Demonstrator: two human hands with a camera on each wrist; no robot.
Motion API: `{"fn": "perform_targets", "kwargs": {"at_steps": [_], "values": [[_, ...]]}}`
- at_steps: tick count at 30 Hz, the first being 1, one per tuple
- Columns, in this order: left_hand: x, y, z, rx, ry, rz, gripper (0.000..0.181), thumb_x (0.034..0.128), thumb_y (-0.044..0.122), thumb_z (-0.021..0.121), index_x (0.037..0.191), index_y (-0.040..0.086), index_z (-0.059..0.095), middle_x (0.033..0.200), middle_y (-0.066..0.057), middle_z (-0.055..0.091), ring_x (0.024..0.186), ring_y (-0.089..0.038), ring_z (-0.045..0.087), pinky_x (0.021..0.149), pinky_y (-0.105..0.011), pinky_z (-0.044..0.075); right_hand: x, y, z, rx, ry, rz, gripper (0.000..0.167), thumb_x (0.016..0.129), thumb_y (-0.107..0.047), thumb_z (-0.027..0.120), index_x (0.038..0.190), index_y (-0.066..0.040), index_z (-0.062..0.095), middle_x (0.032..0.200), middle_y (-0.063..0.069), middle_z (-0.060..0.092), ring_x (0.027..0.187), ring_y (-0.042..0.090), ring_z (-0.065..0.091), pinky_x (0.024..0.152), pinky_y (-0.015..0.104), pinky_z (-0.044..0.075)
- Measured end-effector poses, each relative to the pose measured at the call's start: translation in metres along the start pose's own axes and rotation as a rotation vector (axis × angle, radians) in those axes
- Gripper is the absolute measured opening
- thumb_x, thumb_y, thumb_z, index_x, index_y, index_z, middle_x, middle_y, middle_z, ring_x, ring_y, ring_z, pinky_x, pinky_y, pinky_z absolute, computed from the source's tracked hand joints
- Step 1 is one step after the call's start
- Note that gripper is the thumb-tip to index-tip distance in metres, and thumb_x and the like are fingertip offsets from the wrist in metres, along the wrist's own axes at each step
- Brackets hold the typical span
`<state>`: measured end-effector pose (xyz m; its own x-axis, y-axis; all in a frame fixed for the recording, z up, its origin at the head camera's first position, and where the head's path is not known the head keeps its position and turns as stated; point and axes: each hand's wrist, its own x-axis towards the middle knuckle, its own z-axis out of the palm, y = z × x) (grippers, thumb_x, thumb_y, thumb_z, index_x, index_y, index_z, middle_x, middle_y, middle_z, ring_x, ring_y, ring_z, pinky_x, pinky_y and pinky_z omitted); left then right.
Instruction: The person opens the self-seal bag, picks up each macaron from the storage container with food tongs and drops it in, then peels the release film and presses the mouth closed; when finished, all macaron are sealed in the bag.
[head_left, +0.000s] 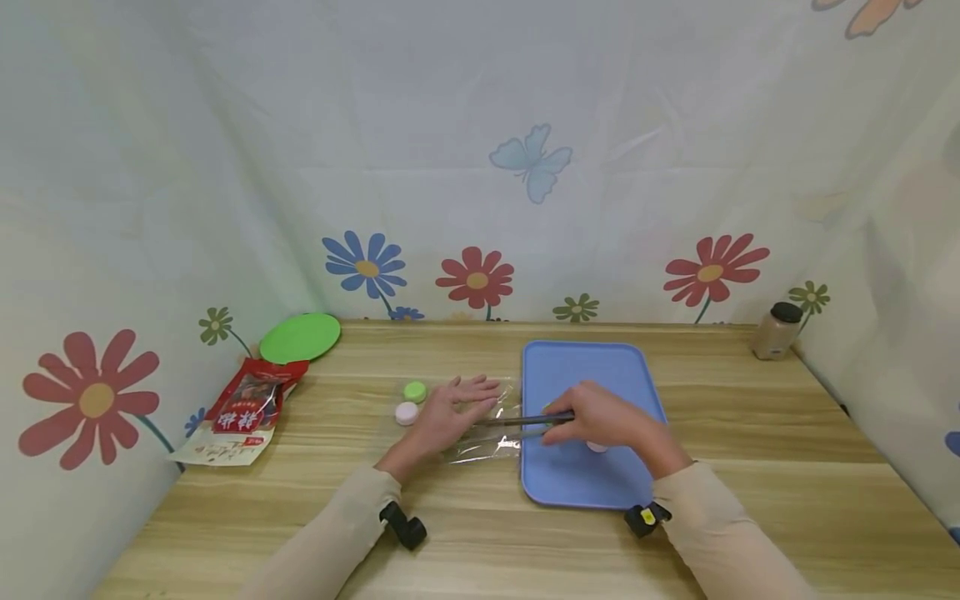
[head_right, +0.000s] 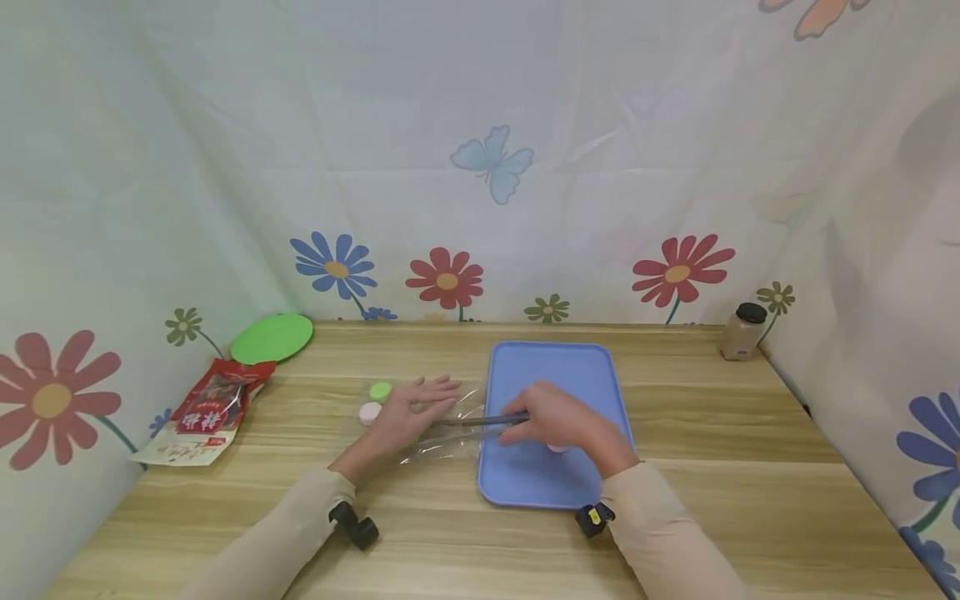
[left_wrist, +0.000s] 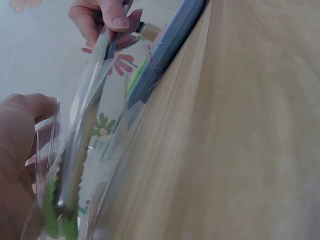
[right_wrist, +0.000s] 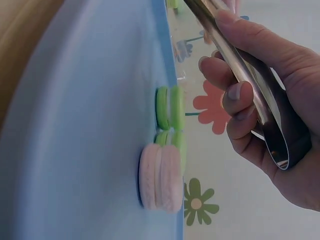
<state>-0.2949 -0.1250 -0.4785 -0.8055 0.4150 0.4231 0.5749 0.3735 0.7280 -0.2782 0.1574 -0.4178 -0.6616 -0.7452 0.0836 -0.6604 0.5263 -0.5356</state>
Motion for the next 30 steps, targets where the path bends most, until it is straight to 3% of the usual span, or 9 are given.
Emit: {"fn": "perform_targets", "kwargs": {"at_steps": [5,9,19,24,30], "values": [[-0.001,0.000,0.000,0.033,-0.016,0.002,0.030,0.0987,0.026,0.066,0.119,0.004,0.073,0.132,-0.001,0.064,0.136,-0.030,0.048,0.119,-0.059,0.016,0.011,-0.004,0.005,-0.022,-0.015,-0.020,0.032,0.087,-0.027,0.080,0.110,-0.005,0.077,0.077,-0.009,0.068,0.059,0.005,0.052,0.052,0.021,0.043],[-0.001,0.000,0.000,0.044,-0.015,0.024,0.029,0.0987,0.024,0.066,0.119,0.003,0.073,0.132,-0.004,0.065,0.135,-0.034,0.049,0.118,-0.061,0.017,0.019,-0.007,0.011,-0.028,-0.034,-0.054,0.025,0.089,-0.026,0.078,0.106,-0.007,0.077,0.069,-0.008,0.062,0.057,0.007,0.049,0.051,0.021,0.040],[0.001,0.000,0.001,0.053,0.010,0.024,0.031,0.0983,0.021,0.067,0.123,0.003,0.071,0.130,-0.009,0.065,0.134,-0.037,0.049,0.117,-0.064,0.018,0.033,-0.013,0.021,-0.025,-0.075,-0.046,0.040,0.095,-0.032,0.071,0.123,-0.004,0.071,0.093,-0.004,0.073,0.067,0.006,0.059,0.062,0.023,0.050],[0.002,0.000,0.002,0.042,0.019,0.033,0.032,0.0985,0.024,0.067,0.122,0.002,0.071,0.130,-0.008,0.066,0.133,-0.037,0.049,0.117,-0.063,0.018,0.038,-0.012,0.027,-0.029,-0.074,-0.099,0.037,0.096,-0.030,0.069,0.122,-0.003,0.071,0.095,-0.002,0.075,0.070,0.005,0.061,0.067,0.024,0.051],[0.001,0.000,0.002,0.014,0.039,0.056,0.030,0.0976,0.020,0.068,0.121,0.001,0.072,0.129,-0.010,0.066,0.132,-0.039,0.050,0.116,-0.065,0.018,0.040,-0.013,0.028,-0.010,-0.074,-0.123,0.033,0.095,-0.025,0.071,0.120,-0.003,0.072,0.092,-0.005,0.073,0.068,0.006,0.059,0.063,0.022,0.049]]}}
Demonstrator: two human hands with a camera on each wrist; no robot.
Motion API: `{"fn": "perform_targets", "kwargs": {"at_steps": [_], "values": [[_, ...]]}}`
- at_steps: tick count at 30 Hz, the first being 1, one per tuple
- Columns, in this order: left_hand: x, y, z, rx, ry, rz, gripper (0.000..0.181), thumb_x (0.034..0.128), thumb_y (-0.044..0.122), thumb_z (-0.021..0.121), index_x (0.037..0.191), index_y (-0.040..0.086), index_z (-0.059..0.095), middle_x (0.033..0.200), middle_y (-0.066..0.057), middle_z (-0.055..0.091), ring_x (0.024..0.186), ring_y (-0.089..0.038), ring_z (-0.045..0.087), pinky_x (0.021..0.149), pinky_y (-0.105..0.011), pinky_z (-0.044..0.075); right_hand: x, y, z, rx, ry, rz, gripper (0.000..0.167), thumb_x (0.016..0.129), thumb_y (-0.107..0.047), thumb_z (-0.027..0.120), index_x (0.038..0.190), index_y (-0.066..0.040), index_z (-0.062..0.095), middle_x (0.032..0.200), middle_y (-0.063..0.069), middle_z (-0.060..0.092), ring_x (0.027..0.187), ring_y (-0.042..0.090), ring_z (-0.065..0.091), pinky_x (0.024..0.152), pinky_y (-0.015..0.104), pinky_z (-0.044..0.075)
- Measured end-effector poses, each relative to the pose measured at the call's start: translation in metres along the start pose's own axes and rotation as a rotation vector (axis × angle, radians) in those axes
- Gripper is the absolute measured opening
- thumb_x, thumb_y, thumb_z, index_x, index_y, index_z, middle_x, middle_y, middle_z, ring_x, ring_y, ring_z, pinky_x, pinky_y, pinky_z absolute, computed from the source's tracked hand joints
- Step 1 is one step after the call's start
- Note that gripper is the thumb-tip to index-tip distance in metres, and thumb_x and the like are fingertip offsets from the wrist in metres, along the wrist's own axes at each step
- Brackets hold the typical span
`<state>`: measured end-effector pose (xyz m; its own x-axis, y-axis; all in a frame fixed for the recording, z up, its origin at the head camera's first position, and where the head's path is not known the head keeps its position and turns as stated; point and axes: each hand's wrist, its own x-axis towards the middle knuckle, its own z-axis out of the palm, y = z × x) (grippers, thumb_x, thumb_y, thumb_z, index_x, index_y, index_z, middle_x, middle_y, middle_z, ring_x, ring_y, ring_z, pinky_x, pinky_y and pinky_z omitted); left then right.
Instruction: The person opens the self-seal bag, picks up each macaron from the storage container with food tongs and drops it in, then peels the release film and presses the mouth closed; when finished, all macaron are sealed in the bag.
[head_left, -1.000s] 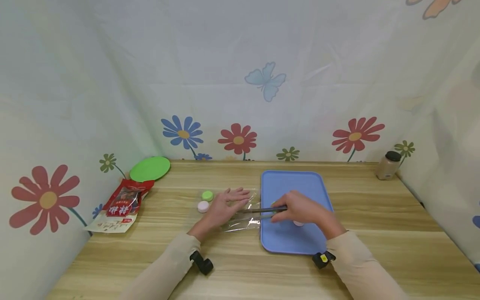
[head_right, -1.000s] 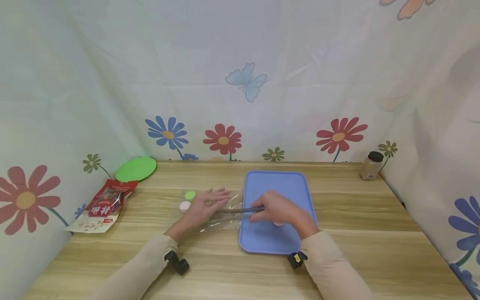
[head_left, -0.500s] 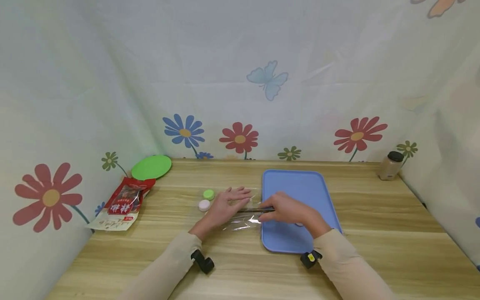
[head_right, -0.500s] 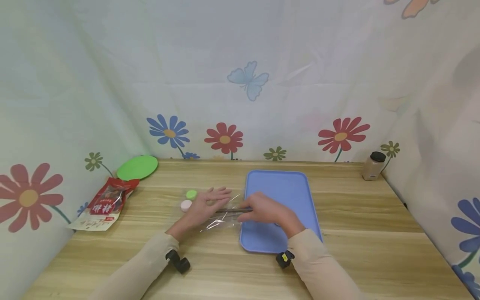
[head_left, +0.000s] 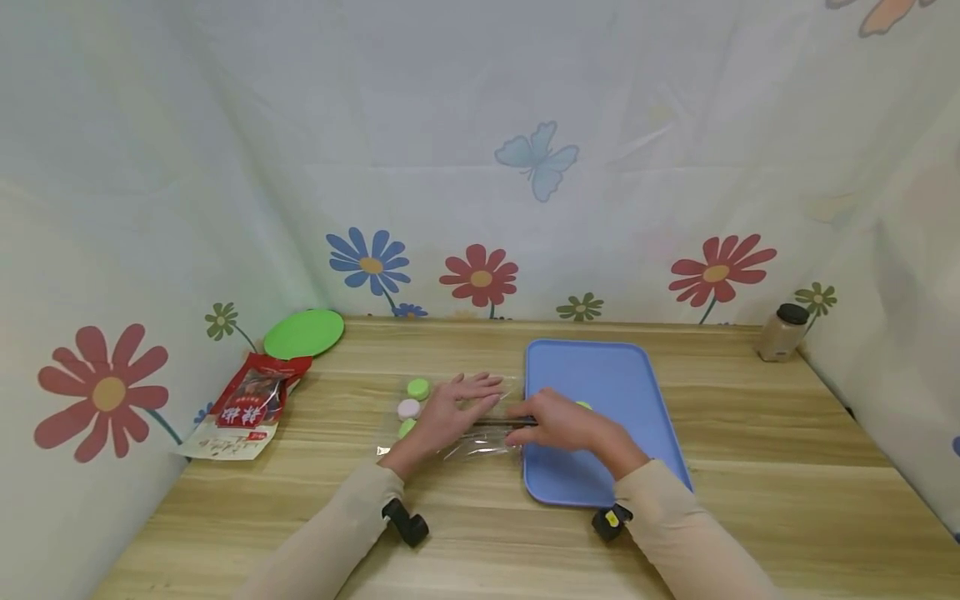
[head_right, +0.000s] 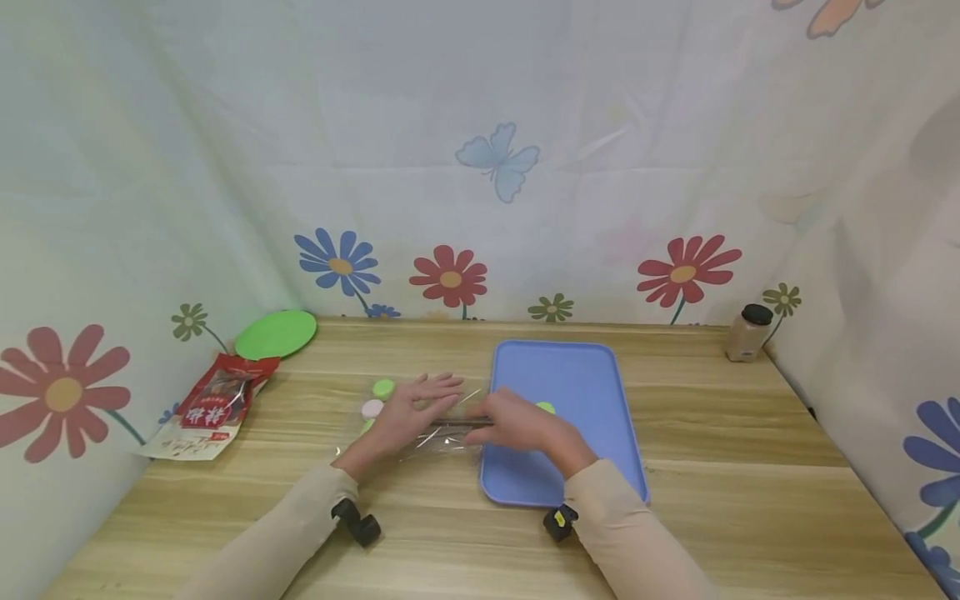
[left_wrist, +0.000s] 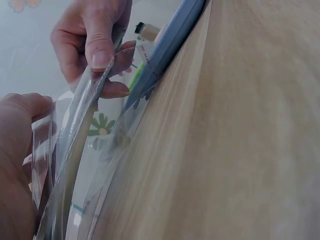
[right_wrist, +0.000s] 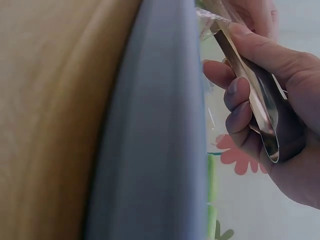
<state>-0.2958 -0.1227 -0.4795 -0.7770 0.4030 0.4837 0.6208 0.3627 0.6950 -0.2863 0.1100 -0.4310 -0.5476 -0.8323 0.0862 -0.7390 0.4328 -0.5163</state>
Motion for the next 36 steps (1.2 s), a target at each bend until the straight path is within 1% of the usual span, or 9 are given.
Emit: {"fn": "perform_targets", "kwargs": {"at_steps": [5,8,12,14,18,20,22,30,36], "values": [[0.000,0.001,-0.001,-0.048,0.010,0.014,0.025,0.0968,0.017,0.069,0.118,0.005,0.074,0.126,-0.012,0.067,0.131,-0.040,0.052,0.116,-0.065,0.018,-0.004,0.000,-0.006,-0.007,-0.012,0.046,0.035,0.092,-0.024,0.075,0.120,-0.004,0.072,0.086,-0.008,0.069,0.068,0.006,0.055,0.063,0.023,0.047],[0.001,0.002,-0.002,-0.051,0.014,0.015,0.024,0.0965,0.017,0.069,0.117,0.007,0.075,0.125,-0.012,0.068,0.130,-0.040,0.052,0.116,-0.065,0.019,-0.007,0.000,-0.009,-0.005,-0.014,0.076,0.035,0.091,-0.024,0.076,0.120,-0.005,0.073,0.087,-0.008,0.069,0.070,0.007,0.056,0.064,0.024,0.048],[0.001,0.003,-0.002,-0.046,0.020,0.011,0.024,0.0962,0.016,0.069,0.118,0.007,0.074,0.126,-0.012,0.067,0.130,-0.039,0.052,0.116,-0.065,0.019,-0.006,-0.001,-0.010,-0.003,-0.022,0.064,0.035,0.093,-0.026,0.074,0.120,-0.004,0.073,0.091,-0.005,0.071,0.071,0.008,0.059,0.065,0.023,0.050],[0.001,0.004,-0.002,-0.047,0.024,0.009,0.023,0.0960,0.014,0.069,0.118,0.007,0.074,0.126,-0.012,0.067,0.131,-0.038,0.052,0.116,-0.064,0.019,-0.005,-0.002,-0.010,-0.004,-0.024,0.040,0.031,0.094,-0.026,0.073,0.116,-0.005,0.074,0.087,-0.004,0.071,0.068,0.007,0.057,0.062,0.022,0.048],[0.001,0.003,-0.001,-0.057,0.024,0.019,0.024,0.0958,0.014,0.069,0.118,0.006,0.074,0.126,-0.012,0.067,0.130,-0.038,0.053,0.116,-0.064,0.019,-0.002,-0.004,-0.005,-0.018,-0.008,-0.031,0.012,0.095,-0.022,0.071,0.095,-0.010,0.073,0.069,-0.004,0.061,0.058,0.005,0.048,0.055,0.019,0.039],[0.001,0.003,0.000,-0.070,0.023,0.025,0.025,0.0957,0.014,0.070,0.118,0.004,0.074,0.126,-0.013,0.067,0.130,-0.040,0.052,0.116,-0.065,0.018,0.001,-0.004,-0.002,-0.028,0.007,-0.066,0.010,0.095,-0.019,0.071,0.087,-0.013,0.068,0.064,-0.005,0.054,0.055,0.004,0.043,0.053,0.019,0.035],[0.000,0.003,0.000,-0.080,0.025,0.024,0.026,0.0955,0.014,0.070,0.118,0.002,0.073,0.126,-0.013,0.067,0.130,-0.041,0.052,0.116,-0.065,0.018,0.003,-0.004,0.001,-0.047,0.021,-0.077,0.014,0.095,-0.019,0.071,0.083,-0.015,0.064,0.063,-0.007,0.048,0.054,0.004,0.041,0.053,0.019,0.033],[-0.001,0.003,0.002,-0.105,0.033,0.000,0.027,0.0934,0.008,0.071,0.118,-0.003,0.071,0.125,-0.019,0.066,0.130,-0.043,0.051,0.117,-0.064,0.014,0.007,-0.008,0.007,-0.019,0.006,-0.042,0.018,0.096,-0.022,0.070,0.082,-0.018,0.059,0.063,-0.004,0.047,0.053,0.007,0.041,0.052,0.020,0.032],[-0.002,0.002,0.000,-0.077,0.015,0.010,0.029,0.0954,0.016,0.070,0.120,0.001,0.072,0.125,-0.013,0.067,0.131,-0.036,0.052,0.117,-0.064,0.017,0.010,-0.007,0.010,-0.005,0.007,-0.028,0.021,0.096,-0.023,0.070,0.079,-0.018,0.058,0.062,-0.005,0.044,0.052,0.003,0.037,0.051,0.020,0.030]]}}
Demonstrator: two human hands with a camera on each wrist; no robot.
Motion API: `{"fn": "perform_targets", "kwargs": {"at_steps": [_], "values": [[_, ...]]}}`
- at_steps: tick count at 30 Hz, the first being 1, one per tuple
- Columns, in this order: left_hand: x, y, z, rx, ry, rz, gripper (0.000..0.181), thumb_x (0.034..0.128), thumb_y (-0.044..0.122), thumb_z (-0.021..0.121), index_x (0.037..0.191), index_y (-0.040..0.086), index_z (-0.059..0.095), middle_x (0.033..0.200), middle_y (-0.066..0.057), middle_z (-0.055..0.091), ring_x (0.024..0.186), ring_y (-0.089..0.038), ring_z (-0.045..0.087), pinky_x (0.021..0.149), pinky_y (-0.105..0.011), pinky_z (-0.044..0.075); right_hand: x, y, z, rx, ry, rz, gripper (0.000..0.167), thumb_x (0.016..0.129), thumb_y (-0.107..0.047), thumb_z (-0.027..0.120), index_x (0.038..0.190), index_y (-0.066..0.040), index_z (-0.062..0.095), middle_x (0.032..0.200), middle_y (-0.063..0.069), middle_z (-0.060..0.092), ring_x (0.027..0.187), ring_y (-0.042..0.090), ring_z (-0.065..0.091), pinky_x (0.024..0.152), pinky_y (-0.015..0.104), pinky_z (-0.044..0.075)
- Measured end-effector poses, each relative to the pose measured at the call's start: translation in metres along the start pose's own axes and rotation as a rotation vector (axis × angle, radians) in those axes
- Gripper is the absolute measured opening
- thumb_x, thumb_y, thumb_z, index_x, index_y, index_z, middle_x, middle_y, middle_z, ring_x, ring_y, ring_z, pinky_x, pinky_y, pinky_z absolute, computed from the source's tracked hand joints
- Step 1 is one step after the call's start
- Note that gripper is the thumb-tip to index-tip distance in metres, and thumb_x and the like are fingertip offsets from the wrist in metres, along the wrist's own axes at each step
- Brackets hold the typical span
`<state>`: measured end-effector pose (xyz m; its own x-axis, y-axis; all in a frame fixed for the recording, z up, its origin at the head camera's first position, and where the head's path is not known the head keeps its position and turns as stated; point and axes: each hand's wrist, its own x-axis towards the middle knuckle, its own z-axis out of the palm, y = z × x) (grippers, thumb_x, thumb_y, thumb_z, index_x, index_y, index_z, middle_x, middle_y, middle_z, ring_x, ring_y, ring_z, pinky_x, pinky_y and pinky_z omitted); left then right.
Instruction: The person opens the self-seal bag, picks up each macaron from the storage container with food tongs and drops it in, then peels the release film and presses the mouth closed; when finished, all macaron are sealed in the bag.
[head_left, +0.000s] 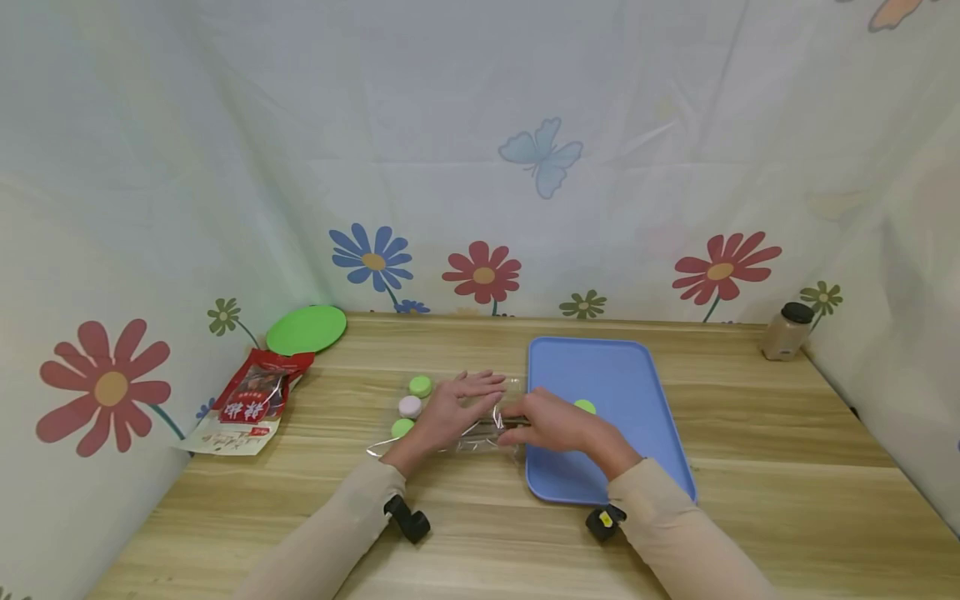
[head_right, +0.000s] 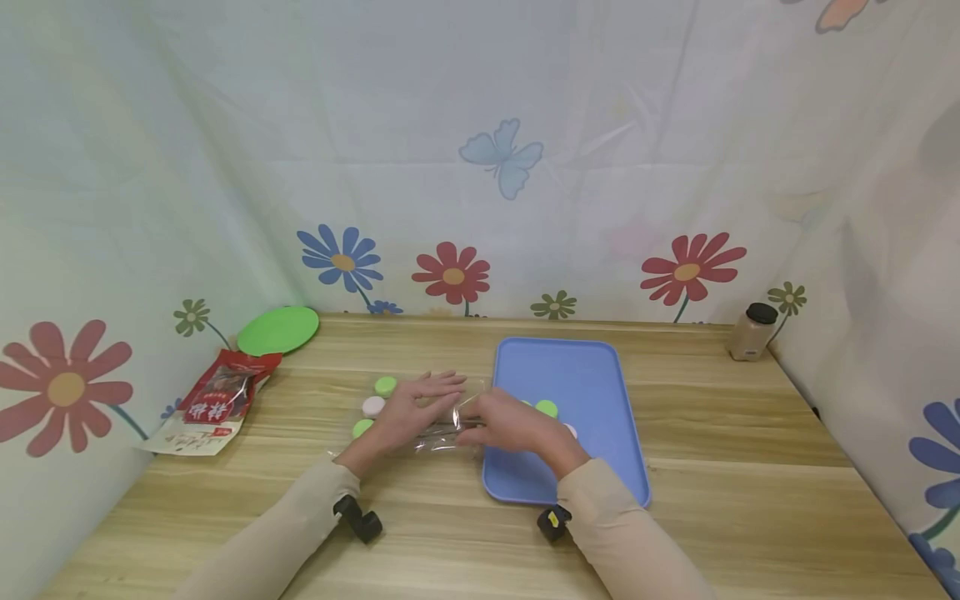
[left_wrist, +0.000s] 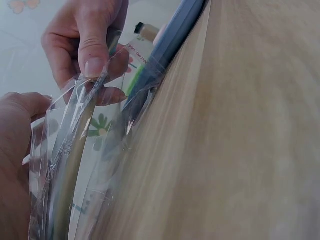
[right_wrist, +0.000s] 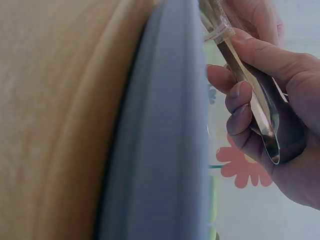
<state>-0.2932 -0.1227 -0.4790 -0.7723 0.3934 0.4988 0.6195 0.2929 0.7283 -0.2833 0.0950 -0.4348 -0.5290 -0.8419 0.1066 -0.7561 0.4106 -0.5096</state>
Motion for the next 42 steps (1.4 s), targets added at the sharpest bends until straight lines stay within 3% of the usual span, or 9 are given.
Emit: {"fn": "perform_targets", "kwargs": {"at_steps": [3,10,14,20,28,36,39,42], "values": [[0.000,0.000,-0.001,0.013,-0.006,0.000,0.030,0.0962,0.018,0.070,0.121,0.002,0.071,0.125,-0.011,0.067,0.131,-0.035,0.053,0.117,-0.064,0.018,0.000,0.001,0.000,0.008,-0.011,0.015,0.020,0.096,-0.024,0.070,0.080,-0.017,0.060,0.063,-0.006,0.045,0.053,0.004,0.039,0.052,0.020,0.031],[0.001,0.001,-0.002,0.017,-0.025,-0.021,0.031,0.0973,0.017,0.068,0.123,0.000,0.070,0.128,-0.012,0.066,0.132,-0.033,0.052,0.117,-0.063,0.017,-0.002,0.000,-0.006,0.013,-0.030,0.018,0.012,0.096,-0.022,0.070,0.101,-0.011,0.071,0.077,-0.006,0.062,0.063,0.008,0.053,0.059,0.022,0.042],[0.001,0.002,-0.003,0.015,-0.028,-0.028,0.030,0.0976,0.017,0.068,0.123,0.001,0.070,0.128,-0.010,0.066,0.133,-0.030,0.051,0.118,-0.061,0.017,-0.004,0.000,-0.009,-0.004,-0.034,0.010,0.006,0.097,-0.021,0.069,0.094,-0.015,0.068,0.072,-0.004,0.061,0.060,0.009,0.051,0.057,0.022,0.041],[0.000,0.003,-0.002,0.010,-0.011,-0.016,0.030,0.0975,0.019,0.068,0.121,0.001,0.071,0.128,-0.007,0.067,0.133,-0.032,0.052,0.118,-0.062,0.016,0.000,0.002,-0.004,0.007,-0.017,0.014,0.011,0.097,-0.021,0.068,0.087,-0.016,0.066,0.067,-0.006,0.055,0.057,0.005,0.046,0.056,0.021,0.039],[0.001,0.005,-0.001,0.021,-0.017,-0.014,0.031,0.0979,0.020,0.067,0.123,0.001,0.070,0.129,-0.010,0.066,0.133,-0.033,0.051,0.117,-0.063,0.016,-0.001,0.002,-0.003,0.011,-0.030,0.048,0.010,0.096,-0.024,0.070,0.093,-0.015,0.070,0.071,-0.009,0.057,0.060,0.005,0.048,0.058,0.022,0.040],[0.004,0.002,0.001,-0.003,-0.018,0.018,0.027,0.0974,0.013,0.067,0.119,-0.002,0.071,0.127,-0.017,0.065,0.130,-0.042,0.052,0.116,-0.065,0.018,-0.022,0.005,-0.015,0.059,-0.020,0.113,0.039,0.095,-0.029,0.071,0.125,-0.004,0.069,0.092,-0.004,0.071,0.065,0.005,0.056,0.060,0.023,0.047],[0.004,0.001,0.001,-0.003,0.003,-0.003,0.024,0.0970,0.013,0.068,0.117,0.001,0.073,0.127,-0.014,0.066,0.130,-0.038,0.053,0.118,-0.061,0.019,-0.034,0.008,-0.022,0.069,-0.005,0.110,0.039,0.095,-0.030,0.071,0.124,-0.003,0.070,0.092,-0.003,0.072,0.067,0.007,0.057,0.060,0.024,0.048],[0.004,0.000,0.000,-0.005,0.024,-0.042,0.022,0.0962,0.014,0.069,0.116,0.005,0.075,0.126,-0.009,0.068,0.130,-0.033,0.054,0.120,-0.055,0.019,-0.051,0.015,-0.028,0.071,0.007,0.107,0.028,0.096,-0.032,0.070,0.112,-0.010,0.075,0.081,-0.005,0.069,0.063,0.005,0.055,0.058,0.023,0.047]]}}
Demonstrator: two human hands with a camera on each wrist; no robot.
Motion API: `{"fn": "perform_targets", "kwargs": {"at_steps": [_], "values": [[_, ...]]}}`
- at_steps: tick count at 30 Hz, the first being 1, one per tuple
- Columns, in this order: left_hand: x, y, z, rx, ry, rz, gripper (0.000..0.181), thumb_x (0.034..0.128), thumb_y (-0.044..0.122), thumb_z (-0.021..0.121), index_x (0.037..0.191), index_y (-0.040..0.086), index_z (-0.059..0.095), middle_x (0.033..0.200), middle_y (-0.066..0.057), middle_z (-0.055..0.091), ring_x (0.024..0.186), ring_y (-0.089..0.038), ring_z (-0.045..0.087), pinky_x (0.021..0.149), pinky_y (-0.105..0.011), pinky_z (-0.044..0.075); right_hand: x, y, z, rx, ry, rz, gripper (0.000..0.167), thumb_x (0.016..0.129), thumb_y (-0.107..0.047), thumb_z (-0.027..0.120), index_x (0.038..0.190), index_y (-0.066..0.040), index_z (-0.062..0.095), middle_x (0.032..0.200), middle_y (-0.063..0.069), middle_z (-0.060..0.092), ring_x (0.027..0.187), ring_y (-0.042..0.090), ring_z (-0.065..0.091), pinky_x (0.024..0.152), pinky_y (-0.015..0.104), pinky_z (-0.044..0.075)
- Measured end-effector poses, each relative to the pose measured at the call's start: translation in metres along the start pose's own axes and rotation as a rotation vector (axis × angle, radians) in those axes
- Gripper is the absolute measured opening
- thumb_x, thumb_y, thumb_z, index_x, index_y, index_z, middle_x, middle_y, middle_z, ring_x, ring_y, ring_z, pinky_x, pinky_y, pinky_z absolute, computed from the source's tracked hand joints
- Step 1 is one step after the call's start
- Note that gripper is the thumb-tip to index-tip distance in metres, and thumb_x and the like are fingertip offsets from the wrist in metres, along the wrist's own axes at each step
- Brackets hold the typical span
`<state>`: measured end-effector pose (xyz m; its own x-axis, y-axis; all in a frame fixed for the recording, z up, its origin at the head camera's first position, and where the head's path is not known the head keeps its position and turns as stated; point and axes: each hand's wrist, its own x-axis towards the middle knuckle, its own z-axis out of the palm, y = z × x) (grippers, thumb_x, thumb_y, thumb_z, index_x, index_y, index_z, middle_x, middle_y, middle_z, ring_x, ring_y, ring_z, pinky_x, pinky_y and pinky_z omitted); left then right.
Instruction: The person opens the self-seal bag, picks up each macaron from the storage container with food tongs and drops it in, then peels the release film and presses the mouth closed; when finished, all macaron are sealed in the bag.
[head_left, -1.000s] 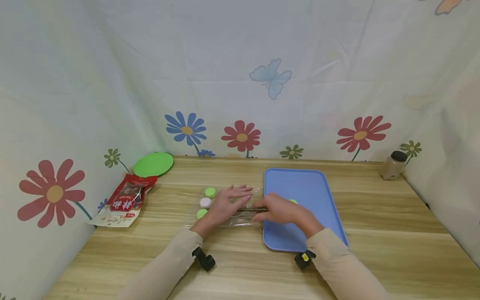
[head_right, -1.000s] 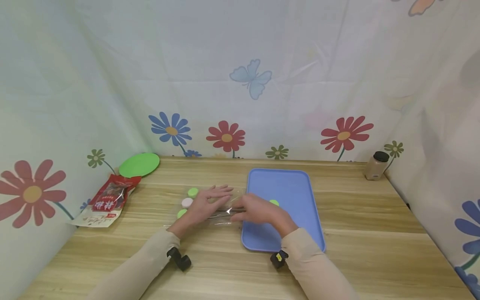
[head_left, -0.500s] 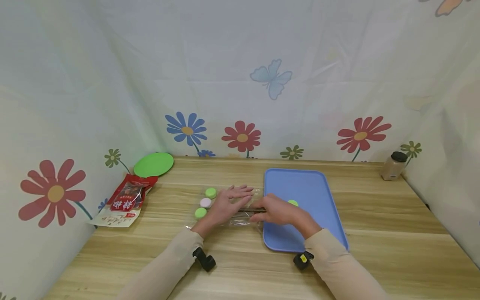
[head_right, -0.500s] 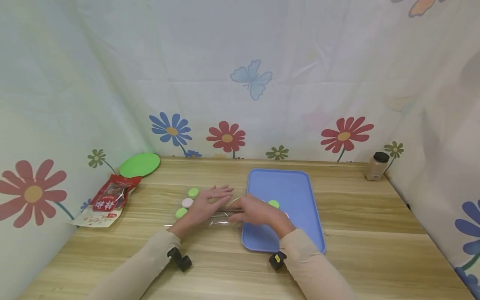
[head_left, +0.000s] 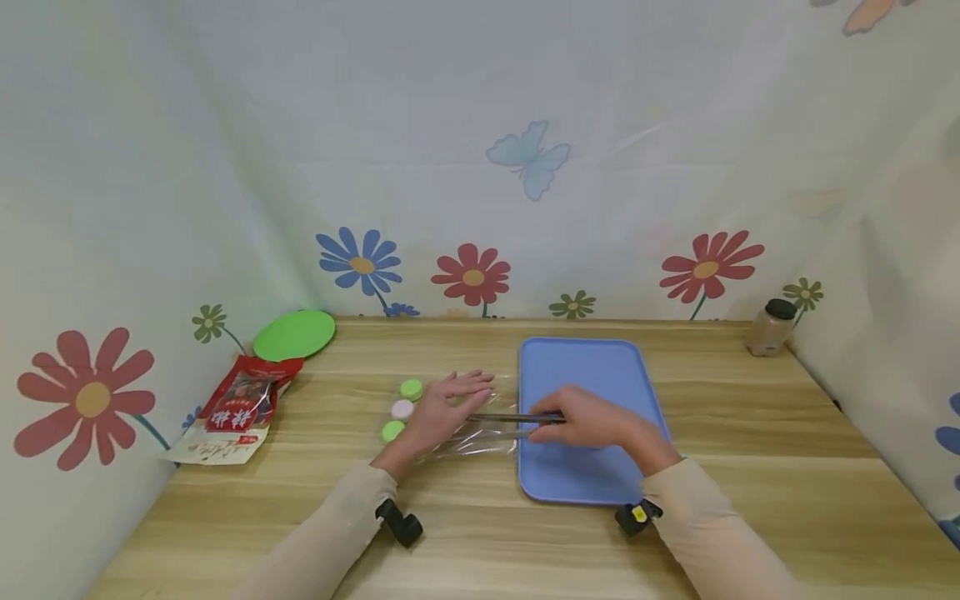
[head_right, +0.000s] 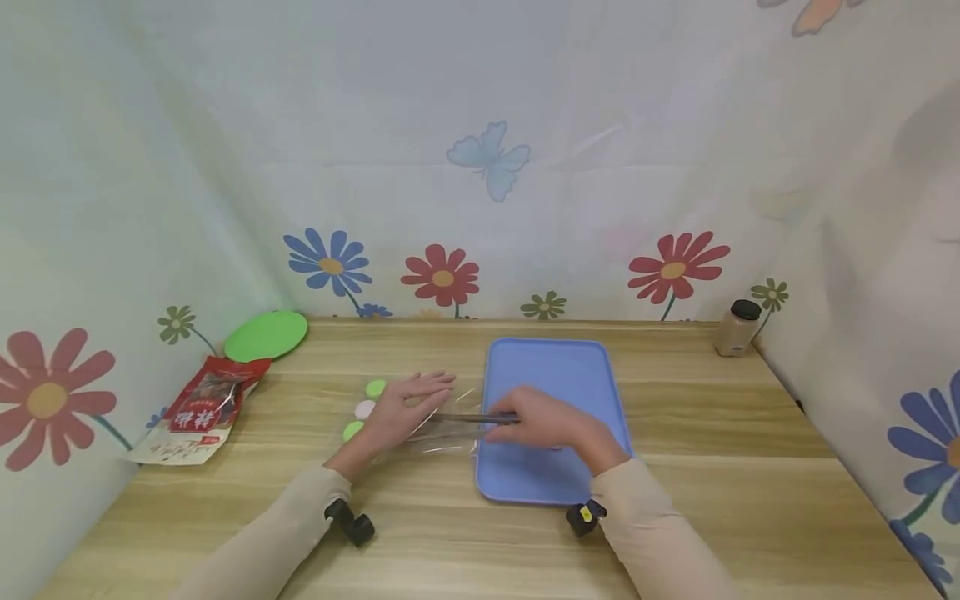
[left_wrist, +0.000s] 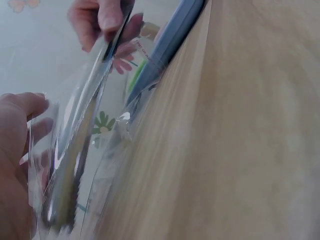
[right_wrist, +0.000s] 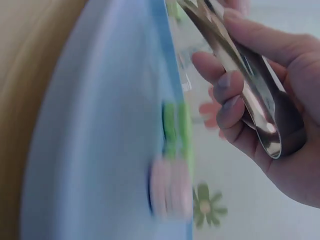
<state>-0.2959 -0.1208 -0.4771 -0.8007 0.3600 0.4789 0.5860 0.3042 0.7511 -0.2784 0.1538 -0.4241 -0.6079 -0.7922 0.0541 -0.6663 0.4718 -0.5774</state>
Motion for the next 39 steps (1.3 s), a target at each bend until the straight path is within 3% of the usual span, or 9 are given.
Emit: {"fn": "perform_targets", "kwargs": {"at_steps": [5,9,12,16,20,26,30,39], "values": [[-0.003,0.003,-0.002,-0.019,0.010,-0.017,0.024,0.0962,0.013,0.069,0.116,0.001,0.074,0.127,-0.008,0.068,0.131,-0.032,0.053,0.120,-0.056,0.017,-0.038,0.017,-0.015,0.067,0.012,0.040,0.016,0.097,-0.029,0.069,0.097,-0.013,0.073,0.072,-0.004,0.062,0.059,0.004,0.051,0.055,0.022,0.045],[-0.004,0.002,-0.003,-0.017,0.010,-0.040,0.027,0.0969,0.023,0.069,0.118,0.007,0.074,0.128,-0.005,0.067,0.132,-0.027,0.053,0.120,-0.054,0.018,-0.071,0.029,-0.028,0.120,0.035,0.119,0.019,0.096,-0.029,0.069,0.100,-0.011,0.073,0.075,-0.007,0.058,0.066,0.009,0.049,0.056,0.023,0.040],[-0.005,-0.003,-0.003,-0.010,0.014,-0.053,0.027,0.0962,0.029,0.069,0.117,0.013,0.075,0.128,-0.002,0.068,0.131,-0.023,0.054,0.120,-0.054,0.020,-0.092,0.036,-0.038,0.161,0.043,0.166,0.026,0.096,-0.028,0.070,0.112,-0.008,0.073,0.081,-0.004,0.059,0.071,0.012,0.051,0.057,0.024,0.041],[-0.005,-0.004,-0.003,-0.027,0.026,-0.038,0.023,0.0951,0.024,0.071,0.116,0.014,0.076,0.126,-0.004,0.068,0.130,-0.026,0.055,0.119,-0.056,0.021,-0.112,0.040,-0.052,0.181,0.067,0.206,0.028,0.098,-0.026,0.066,0.115,-0.004,0.070,0.079,0.002,0.058,0.066,0.013,0.051,0.055,0.026,0.042],[-0.005,-0.005,-0.003,-0.044,0.033,-0.020,0.023,0.0935,0.019,0.073,0.115,0.012,0.076,0.125,-0.004,0.069,0.129,-0.027,0.056,0.118,-0.057,0.022,-0.123,0.042,-0.062,0.137,0.113,0.271,0.026,0.103,-0.025,0.059,0.104,0.000,0.065,0.073,0.007,0.056,0.061,0.015,0.051,0.055,0.026,0.044],[-0.002,-0.005,-0.002,-0.045,0.045,-0.015,0.023,0.0938,0.023,0.073,0.114,0.012,0.076,0.124,-0.003,0.070,0.128,-0.025,0.057,0.118,-0.056,0.023,-0.133,0.042,-0.072,-0.004,0.149,0.316,0.020,0.101,-0.017,0.062,0.109,0.001,0.062,0.080,0.001,0.057,0.071,0.016,0.054,0.060,0.027,0.047],[-0.001,-0.003,-0.002,-0.048,0.045,-0.024,0.022,0.0940,0.022,0.073,0.114,0.014,0.076,0.125,-0.002,0.069,0.129,-0.027,0.056,0.118,-0.055,0.023,-0.136,0.045,-0.077,-0.096,0.125,0.298,0.013,0.097,-0.014,0.067,0.104,-0.002,0.068,0.080,-0.001,0.061,0.070,0.011,0.054,0.060,0.026,0.048],[0.000,-0.005,-0.002,-0.044,0.042,-0.030,0.020,0.0938,0.016,0.072,0.112,0.011,0.077,0.124,-0.003,0.070,0.129,-0.027,0.056,0.118,-0.055,0.024,-0.144,0.049,-0.085,-0.124,0.060,0.307,0.014,0.091,-0.014,0.074,0.102,-0.005,0.074,0.078,-0.005,0.064,0.067,0.008,0.052,0.058,0.024,0.045]]}}
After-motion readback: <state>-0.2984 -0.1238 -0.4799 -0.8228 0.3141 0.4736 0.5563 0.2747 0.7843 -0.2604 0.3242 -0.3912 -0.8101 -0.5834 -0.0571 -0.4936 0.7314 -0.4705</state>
